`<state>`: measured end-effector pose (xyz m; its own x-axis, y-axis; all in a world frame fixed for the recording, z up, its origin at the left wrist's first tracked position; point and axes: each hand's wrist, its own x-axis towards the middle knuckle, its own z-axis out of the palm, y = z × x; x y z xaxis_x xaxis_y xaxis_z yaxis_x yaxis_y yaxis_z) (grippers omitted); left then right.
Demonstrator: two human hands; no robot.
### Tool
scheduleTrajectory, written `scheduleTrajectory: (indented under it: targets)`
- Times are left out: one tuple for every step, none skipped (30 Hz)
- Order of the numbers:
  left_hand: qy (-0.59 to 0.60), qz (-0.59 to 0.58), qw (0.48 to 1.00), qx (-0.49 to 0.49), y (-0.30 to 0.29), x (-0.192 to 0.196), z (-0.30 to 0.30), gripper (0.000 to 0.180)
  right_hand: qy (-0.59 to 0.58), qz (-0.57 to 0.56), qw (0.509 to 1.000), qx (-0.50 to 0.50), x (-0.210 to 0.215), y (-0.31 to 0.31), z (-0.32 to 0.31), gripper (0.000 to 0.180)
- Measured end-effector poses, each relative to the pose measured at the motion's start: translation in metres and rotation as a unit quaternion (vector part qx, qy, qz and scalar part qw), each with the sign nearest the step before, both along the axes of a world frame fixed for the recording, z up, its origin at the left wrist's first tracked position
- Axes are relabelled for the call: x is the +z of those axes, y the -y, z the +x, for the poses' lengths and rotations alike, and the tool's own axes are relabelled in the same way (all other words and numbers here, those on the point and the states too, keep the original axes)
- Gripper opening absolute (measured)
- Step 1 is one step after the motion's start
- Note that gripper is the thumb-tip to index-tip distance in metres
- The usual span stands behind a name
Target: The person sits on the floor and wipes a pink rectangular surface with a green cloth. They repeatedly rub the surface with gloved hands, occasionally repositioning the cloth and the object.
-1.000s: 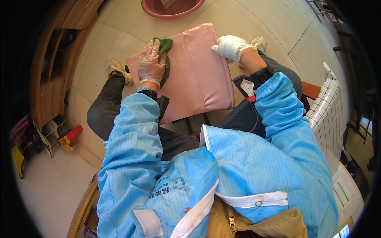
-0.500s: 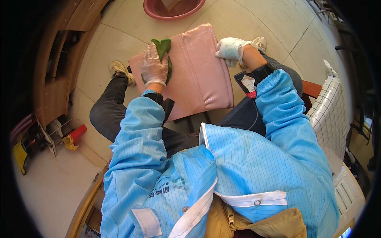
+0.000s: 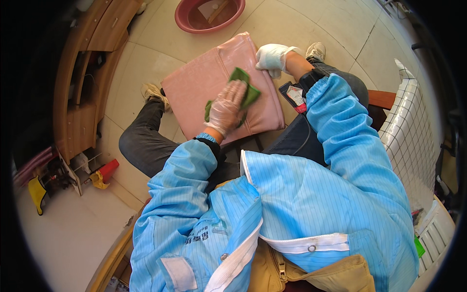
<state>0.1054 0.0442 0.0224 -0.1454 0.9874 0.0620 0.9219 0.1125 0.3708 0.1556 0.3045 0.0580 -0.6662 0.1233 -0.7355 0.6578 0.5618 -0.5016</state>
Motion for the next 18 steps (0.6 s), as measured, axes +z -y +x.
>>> scheduleTrajectory:
  targets:
    - [-0.001,-0.012,0.999,-0.049,0.001,0.002,0.003,0.071,-0.009,0.004,1.0,0.003,0.0,0.0,0.001,0.021]
    - [-0.033,-0.042,0.995,-0.089,0.002,0.004,0.008,0.07,-0.014,0.007,1.0,0.005,0.0,0.001,0.001,0.021]
    - [-0.014,-0.025,0.993,-0.117,0.003,0.006,0.011,0.073,-0.011,0.017,1.0,0.005,0.001,0.001,0.001,0.021]
    - [0.004,-0.03,0.989,-0.145,0.004,0.008,0.014,0.076,-0.023,0.022,0.999,0.015,0.002,0.001,0.001,0.021]
    - [0.022,-0.036,0.984,-0.173,0.004,0.009,0.016,0.079,-0.025,0.033,0.999,0.025,0.003,0.0,0.002,0.021]
    - [0.012,-0.027,0.98,-0.195,0.003,0.01,0.017,0.078,-0.029,0.044,0.998,0.035,0.004,0.001,0.002,0.021]
    - [0.008,-0.025,0.979,-0.202,0.002,0.011,0.016,0.078,-0.038,0.055,0.997,0.044,0.005,0.003,0.002,0.021]
    - [0.004,-0.023,0.978,-0.209,0.001,0.011,0.016,0.077,-0.048,0.065,0.995,0.053,0.006,0.003,0.003,0.021]
    - [0.002,-0.024,0.976,-0.217,-0.001,0.011,0.015,0.077,-0.058,0.077,0.994,0.061,0.007,0.004,0.003,0.021]
    - [0.004,-0.015,0.976,-0.218,-0.004,0.011,0.014,0.073,-0.061,0.091,0.992,0.062,0.008,0.004,0.003,0.021]
    - [0.009,-0.01,0.976,-0.218,-0.006,0.011,0.012,0.069,-0.062,0.104,0.991,0.063,0.009,0.004,0.004,0.022]
    - [0.02,-0.007,0.976,-0.216,-0.008,0.01,0.011,0.065,-0.062,0.117,0.989,0.066,0.009,0.005,0.004,0.022]
    - [0.015,0.003,0.975,-0.221,-0.009,0.01,0.01,0.064,-0.051,0.12,0.99,0.059,0.009,0.005,0.003,0.022]
    - [0.014,0.009,0.975,-0.223,-0.01,0.01,0.009,0.063,-0.039,0.123,0.99,0.054,0.01,0.006,0.002,0.022]
    - [0.015,0.015,0.974,-0.224,-0.011,0.01,0.008,0.062,-0.029,0.126,0.99,0.05,0.01,0.006,0.001,0.022]
    - [0.013,0.018,0.974,-0.225,-0.011,0.011,0.006,0.062,-0.028,0.124,0.991,0.048,0.011,0.007,0.001,0.022]
    - [0.009,0.021,0.974,-0.225,-0.012,0.011,0.006,0.061,-0.027,0.122,0.991,0.047,0.012,0.007,0.001,0.022]
    - [0.005,0.025,0.974,-0.224,-0.013,0.01,0.005,0.06,-0.026,0.12,0.991,0.045,0.013,0.007,0.001,0.022]
